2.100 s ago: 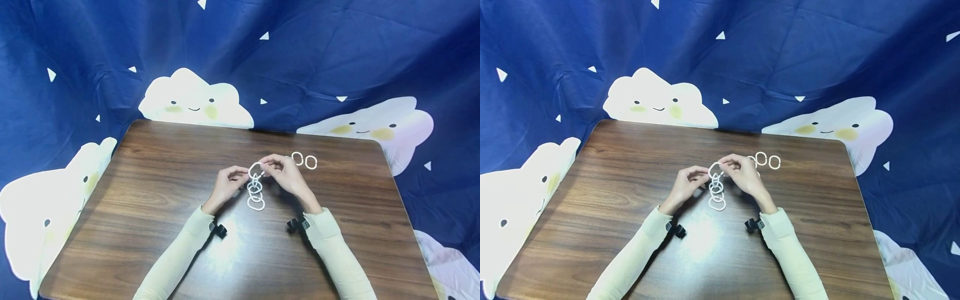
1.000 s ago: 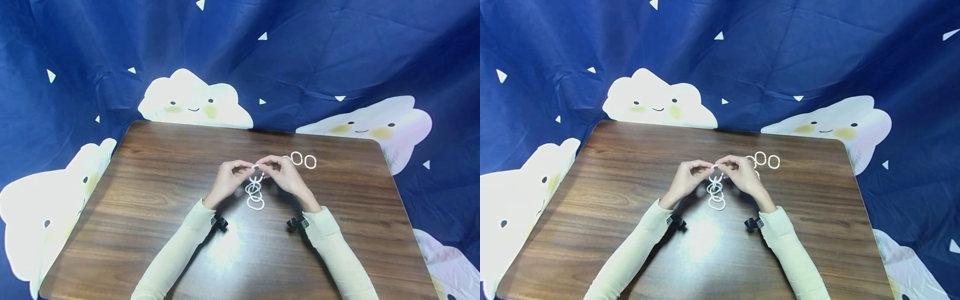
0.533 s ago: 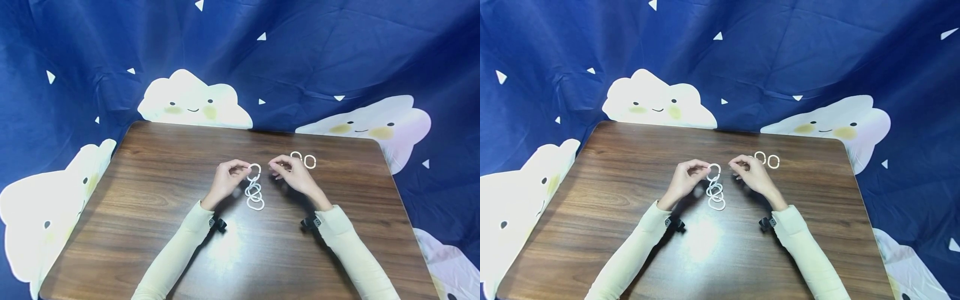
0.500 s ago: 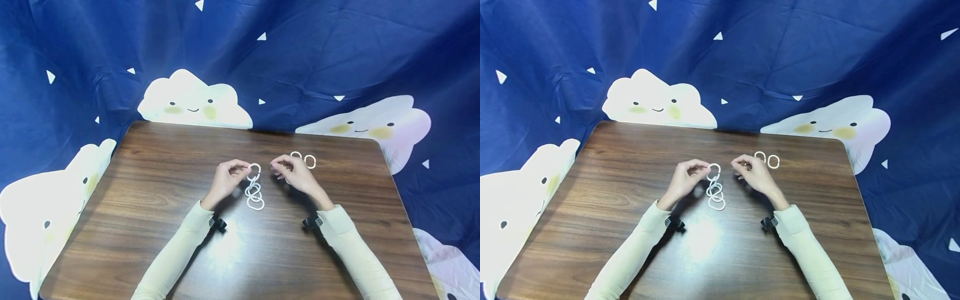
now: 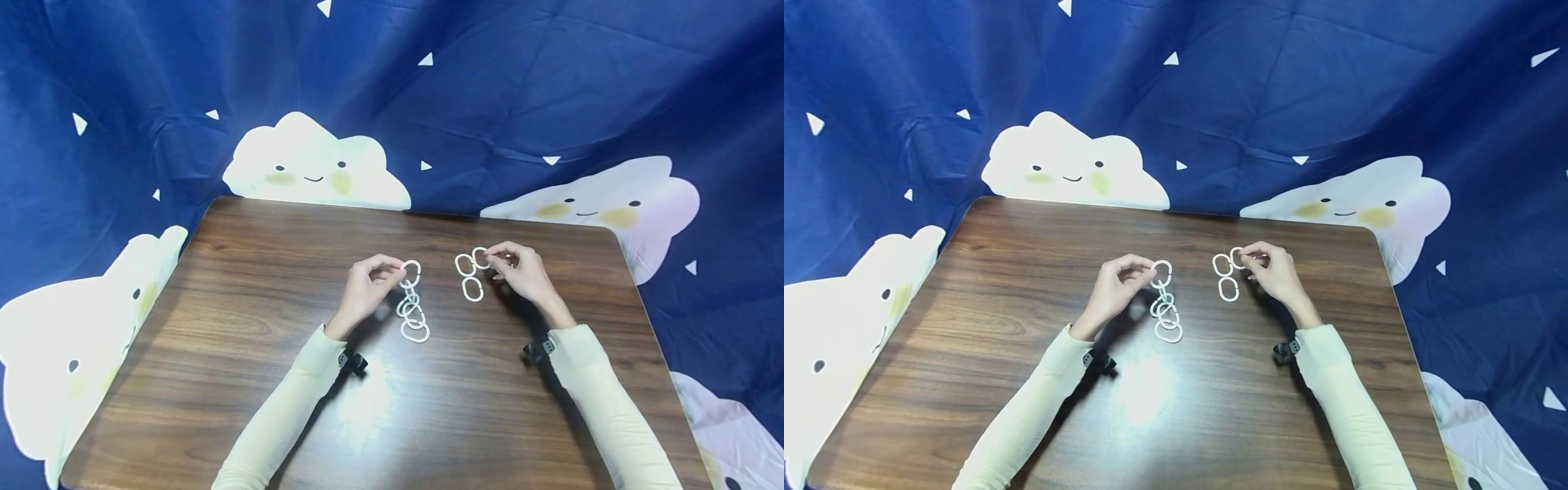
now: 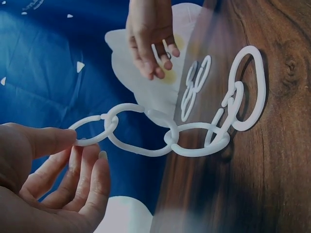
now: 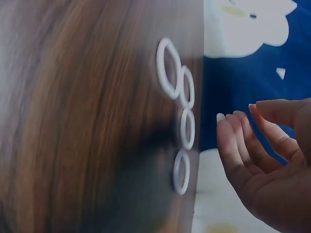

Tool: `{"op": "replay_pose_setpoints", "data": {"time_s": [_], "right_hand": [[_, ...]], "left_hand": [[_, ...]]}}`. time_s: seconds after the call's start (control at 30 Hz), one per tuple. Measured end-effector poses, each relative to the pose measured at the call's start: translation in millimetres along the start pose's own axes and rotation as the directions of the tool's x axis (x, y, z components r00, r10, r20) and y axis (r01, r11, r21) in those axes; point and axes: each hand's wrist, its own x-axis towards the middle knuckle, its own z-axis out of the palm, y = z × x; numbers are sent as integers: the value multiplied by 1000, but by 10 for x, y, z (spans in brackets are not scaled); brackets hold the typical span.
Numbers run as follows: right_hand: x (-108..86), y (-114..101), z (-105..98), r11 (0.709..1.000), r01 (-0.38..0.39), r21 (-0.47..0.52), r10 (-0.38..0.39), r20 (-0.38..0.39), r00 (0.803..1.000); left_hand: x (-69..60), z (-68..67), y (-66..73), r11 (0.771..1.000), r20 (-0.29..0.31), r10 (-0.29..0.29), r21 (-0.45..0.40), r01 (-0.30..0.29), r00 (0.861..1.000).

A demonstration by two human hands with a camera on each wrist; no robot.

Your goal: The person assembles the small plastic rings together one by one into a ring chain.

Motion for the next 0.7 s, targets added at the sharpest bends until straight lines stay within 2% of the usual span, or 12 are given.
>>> {"op": "replay_pose_setpoints", "data": {"time_s": [0.2, 0.33, 0.5, 0.7], "right_hand": [[44, 169, -117, 999, -33, -6, 33, -35, 999], [75, 249, -197, 994, -61, -89, 56, -51, 997], [119, 326, -257, 974, -91, -207, 87, -29, 996], [167, 392, -263, 969, -115, -220, 118, 4, 993]], "left_hand": [[9, -33, 2, 1000, -21, 5, 1, -5, 1000], [20, -55, 9, 1000, -25, 9, -3, -9, 1000], [30, -74, 15, 1000, -27, 7, -9, -7, 1000], [43, -87, 15, 1000, -21, 8, -21, -9, 1000]]}}
